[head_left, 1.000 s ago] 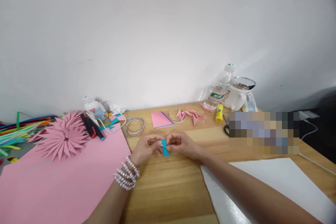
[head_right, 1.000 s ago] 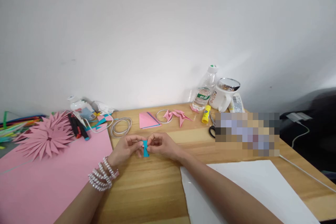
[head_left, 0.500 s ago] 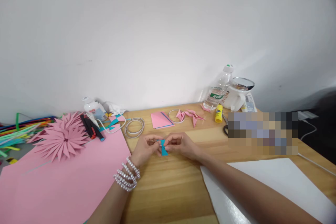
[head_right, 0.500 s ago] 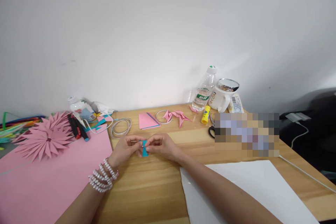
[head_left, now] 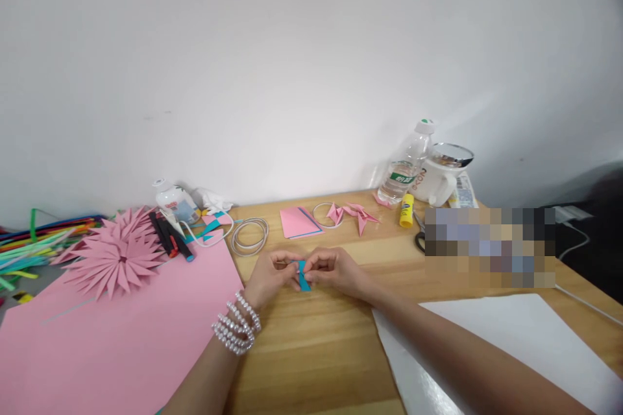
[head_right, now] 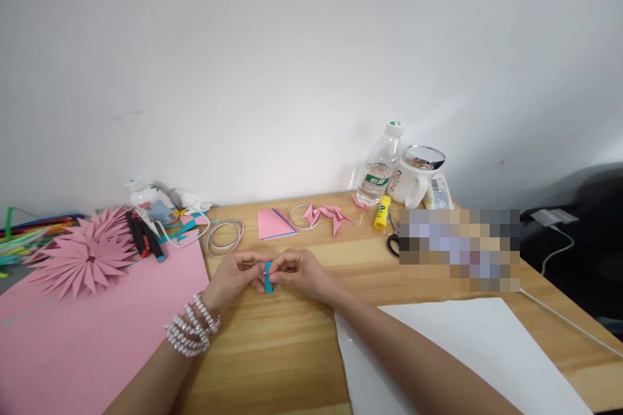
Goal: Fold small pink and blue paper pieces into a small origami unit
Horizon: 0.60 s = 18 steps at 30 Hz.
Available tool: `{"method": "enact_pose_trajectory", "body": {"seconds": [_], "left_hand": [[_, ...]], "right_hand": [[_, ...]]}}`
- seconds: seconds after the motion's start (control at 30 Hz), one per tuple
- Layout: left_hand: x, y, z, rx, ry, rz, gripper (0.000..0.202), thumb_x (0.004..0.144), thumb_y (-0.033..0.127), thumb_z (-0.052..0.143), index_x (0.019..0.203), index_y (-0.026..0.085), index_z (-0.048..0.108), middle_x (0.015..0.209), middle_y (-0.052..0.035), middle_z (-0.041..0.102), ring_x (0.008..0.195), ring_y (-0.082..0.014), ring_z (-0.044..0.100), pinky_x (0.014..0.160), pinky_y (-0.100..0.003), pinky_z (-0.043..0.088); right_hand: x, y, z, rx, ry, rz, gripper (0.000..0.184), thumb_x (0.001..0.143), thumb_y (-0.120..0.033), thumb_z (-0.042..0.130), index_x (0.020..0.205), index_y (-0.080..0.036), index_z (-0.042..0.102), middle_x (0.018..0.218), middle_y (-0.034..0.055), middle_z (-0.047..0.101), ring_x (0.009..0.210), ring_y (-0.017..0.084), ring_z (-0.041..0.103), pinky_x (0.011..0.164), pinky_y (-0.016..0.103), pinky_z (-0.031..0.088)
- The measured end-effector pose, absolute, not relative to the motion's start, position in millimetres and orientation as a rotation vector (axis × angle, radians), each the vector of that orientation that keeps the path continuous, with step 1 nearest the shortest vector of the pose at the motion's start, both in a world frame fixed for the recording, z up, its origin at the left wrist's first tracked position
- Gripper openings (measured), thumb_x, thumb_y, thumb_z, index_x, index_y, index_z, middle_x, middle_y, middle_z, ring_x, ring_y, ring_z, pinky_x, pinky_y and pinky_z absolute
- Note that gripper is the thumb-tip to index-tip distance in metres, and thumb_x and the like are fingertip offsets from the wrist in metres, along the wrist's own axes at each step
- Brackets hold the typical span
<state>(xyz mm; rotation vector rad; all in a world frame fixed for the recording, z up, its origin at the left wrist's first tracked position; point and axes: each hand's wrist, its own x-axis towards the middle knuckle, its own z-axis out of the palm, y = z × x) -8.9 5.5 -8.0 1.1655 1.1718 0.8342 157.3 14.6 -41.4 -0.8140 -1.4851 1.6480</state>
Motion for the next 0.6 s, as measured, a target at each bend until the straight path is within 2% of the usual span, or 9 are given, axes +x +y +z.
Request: {"method": "enact_pose_trajectory", "body": {"seconds": [0.23,0.6], "left_hand": [[-10.1,6.1,-4.1,1.145,1.207,0.841,0.033,0.054,0.032,0.073,0.074,0.006,0.064,0.054,-0.0066,0.066,0.043,-0.0142,0.06,0.044,-0.023,0.049],[-9.9,5.7,-6.6,1.161,1.177,0.829,0.03,0.056,0.03,0.072,0.072,0.007,0.064,0.053,-0.006,0.066,0.041,-0.0136,0.059,0.042,-0.023,0.048]], "right_hand": [[160.3,16.1,-39.8,-0.698,-1.535,1.677,0.025,0.07,-0.039,0.062,0.076,-0.015,0.066,0.077,0.0032,0.062,0.066,0.012,0.06,0.064,0.026,0.048],[157.6,13.3,-41.3,-0.783,-1.591,1.623,0.025,0.068,-0.038,0.064,0.073,-0.014,0.064,0.072,0.0026,0.06,0.058,0.009,0.055,0.057,0.022,0.044]]}}
